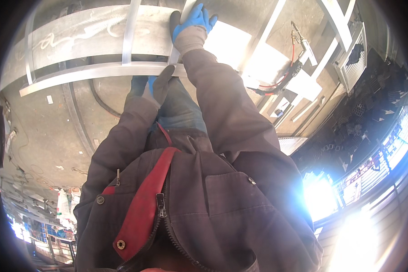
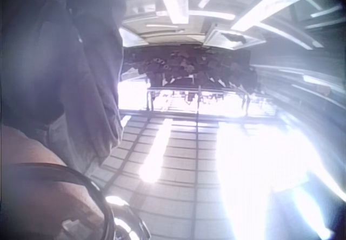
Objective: The person uses a pneumatic nail gun to fasten metal strips to a metal frame, then places additional metal strips across the frame to form a grid. The person repeatedly positions and secures the strips by hand.
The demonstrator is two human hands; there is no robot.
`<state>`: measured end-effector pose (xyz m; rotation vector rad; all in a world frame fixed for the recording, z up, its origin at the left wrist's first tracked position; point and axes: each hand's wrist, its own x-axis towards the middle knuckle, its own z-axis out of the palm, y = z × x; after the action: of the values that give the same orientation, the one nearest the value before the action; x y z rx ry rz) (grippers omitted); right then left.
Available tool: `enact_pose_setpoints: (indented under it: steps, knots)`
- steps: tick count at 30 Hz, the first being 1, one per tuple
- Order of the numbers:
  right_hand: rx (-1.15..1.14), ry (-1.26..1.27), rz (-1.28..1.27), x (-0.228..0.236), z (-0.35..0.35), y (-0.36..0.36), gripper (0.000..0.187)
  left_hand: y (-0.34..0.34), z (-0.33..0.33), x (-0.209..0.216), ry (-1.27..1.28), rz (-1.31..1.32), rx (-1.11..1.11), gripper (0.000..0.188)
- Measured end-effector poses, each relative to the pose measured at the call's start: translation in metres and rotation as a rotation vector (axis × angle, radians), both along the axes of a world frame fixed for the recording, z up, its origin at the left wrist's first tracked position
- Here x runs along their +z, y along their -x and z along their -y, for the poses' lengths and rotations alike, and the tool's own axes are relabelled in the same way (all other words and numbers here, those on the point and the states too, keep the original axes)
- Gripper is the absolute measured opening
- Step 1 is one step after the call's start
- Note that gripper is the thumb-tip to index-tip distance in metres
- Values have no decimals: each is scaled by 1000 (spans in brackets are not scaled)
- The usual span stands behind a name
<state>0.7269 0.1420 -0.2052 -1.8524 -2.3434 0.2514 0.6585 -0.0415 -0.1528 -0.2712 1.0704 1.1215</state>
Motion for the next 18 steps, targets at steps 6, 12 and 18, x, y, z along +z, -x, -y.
enact_pose_setpoints:
  steps: [6, 12, 18]
  knots:
    - [-9, 104, -122, 7, 2, 1, 80, -1, 0, -5, 46, -2, 17, 36]
    - [38, -5, -113, 0, -13, 1, 41, -12, 4, -38, 53, 54, -107, 38]
    - [-11, 36, -134, 14, -8, 9, 70, 35, 15, 6, 24, -149, -234, 40]
